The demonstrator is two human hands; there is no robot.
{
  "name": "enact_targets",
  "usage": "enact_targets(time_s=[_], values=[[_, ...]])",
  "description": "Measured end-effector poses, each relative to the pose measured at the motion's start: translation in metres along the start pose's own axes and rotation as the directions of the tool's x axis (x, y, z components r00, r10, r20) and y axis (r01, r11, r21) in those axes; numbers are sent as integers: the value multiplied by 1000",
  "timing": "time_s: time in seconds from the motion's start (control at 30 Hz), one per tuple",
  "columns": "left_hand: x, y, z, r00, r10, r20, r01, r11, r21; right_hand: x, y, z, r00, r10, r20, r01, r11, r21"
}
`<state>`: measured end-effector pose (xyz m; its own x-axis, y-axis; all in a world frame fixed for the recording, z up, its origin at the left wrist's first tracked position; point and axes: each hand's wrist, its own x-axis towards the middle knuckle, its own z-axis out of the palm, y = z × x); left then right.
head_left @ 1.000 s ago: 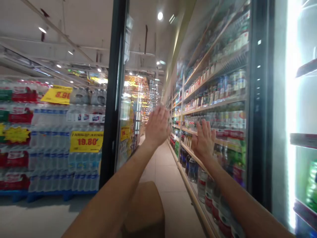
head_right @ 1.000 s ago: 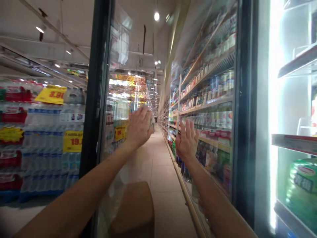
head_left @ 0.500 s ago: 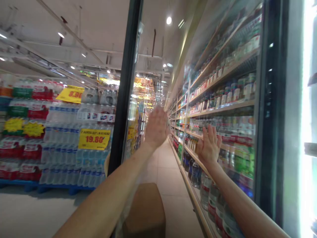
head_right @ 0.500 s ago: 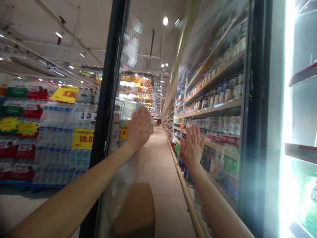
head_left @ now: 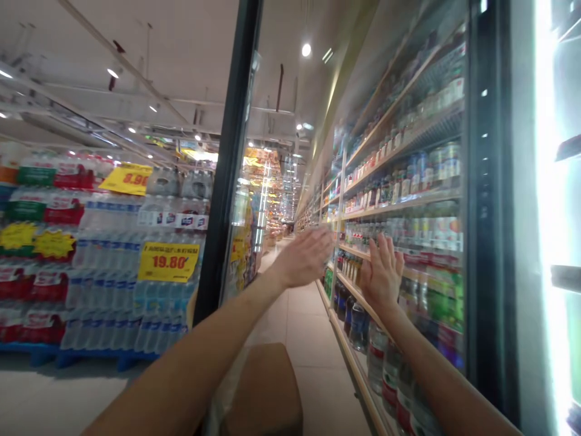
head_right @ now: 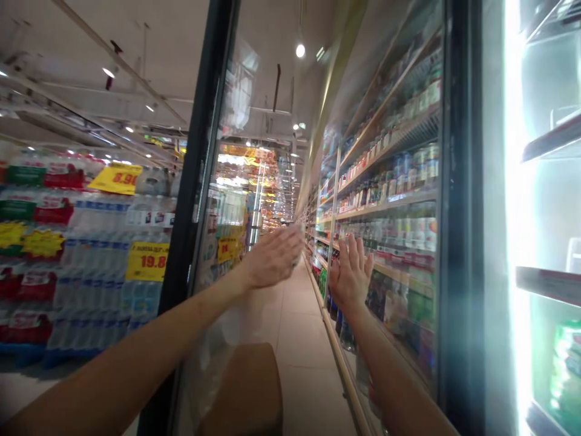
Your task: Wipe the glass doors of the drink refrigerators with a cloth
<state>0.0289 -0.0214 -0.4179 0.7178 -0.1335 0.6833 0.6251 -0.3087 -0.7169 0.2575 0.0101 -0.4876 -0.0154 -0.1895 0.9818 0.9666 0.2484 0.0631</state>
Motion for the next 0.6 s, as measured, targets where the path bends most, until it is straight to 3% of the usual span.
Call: enact_targets(time_s=[0.03, 0.1, 0.13, 0.17, 0.2, 0.27, 0.3, 0.33, 0.37, 0.4, 0.47, 0.5, 0.53, 0.6], values=[[-1, -10, -4, 992, -120, -41, 121, 992, 21, 0, 0, 0, 1000, -3, -2, 3, 1000, -2], [-5, -29, -12, 892, -415, -179, 430, 901, 58, 0, 1, 0, 1000, -11, -11, 11, 1000, -14], [-8, -35, -15, 837, -495, -234, 521, 851, 64, 0, 1, 0, 1000, -13, -15, 12, 1000, -21], [-12, -36, -17, 823, -507, -256, 539, 839, 71, -1, 1, 1, 1000, -14, -18, 13, 1000, -26], [-16, -35, -17, 863, -447, -235, 476, 876, 81, -1, 1, 1, 1000, -15, -19, 14, 999, -30], [-22, -25, -16, 981, -167, -97, 175, 981, 78, -1, 1, 1, 1000, -18, -23, 17, 999, -35], [-24, -20, -15, 998, -47, -34, 49, 997, 62, -1, 0, 1, 1000, -19, -22, 18, 999, -36], [-25, -16, -14, 1000, -7, -4, 7, 999, 54, -1, 0, 1, 1000, -18, -21, 18, 999, -35], [-25, -14, -13, 998, -64, -16, 65, 996, 65, -1, -1, 1, 1000, -14, -19, 14, 999, -32], [-24, -13, -13, 980, -190, -67, 195, 977, 86, -1, -2, 1, 1000, -9, -17, 9, 1000, -29], [-22, -12, -12, 898, -403, -178, 424, 900, 101, 0, -3, 0, 1000, 4, -8, -4, 1000, -24], [-20, -11, -11, 896, -404, -183, 425, 900, 98, 0, -3, 0, 1000, 10, -6, -10, 1000, -24], [-19, -9, -10, 931, -333, -150, 348, 933, 92, 0, -3, 0, 1000, 11, -10, -12, 1000, -26], [-18, -8, -9, 995, -94, -38, 96, 994, 57, 1, -3, -1, 1000, 3, -11, -3, 999, -32]])
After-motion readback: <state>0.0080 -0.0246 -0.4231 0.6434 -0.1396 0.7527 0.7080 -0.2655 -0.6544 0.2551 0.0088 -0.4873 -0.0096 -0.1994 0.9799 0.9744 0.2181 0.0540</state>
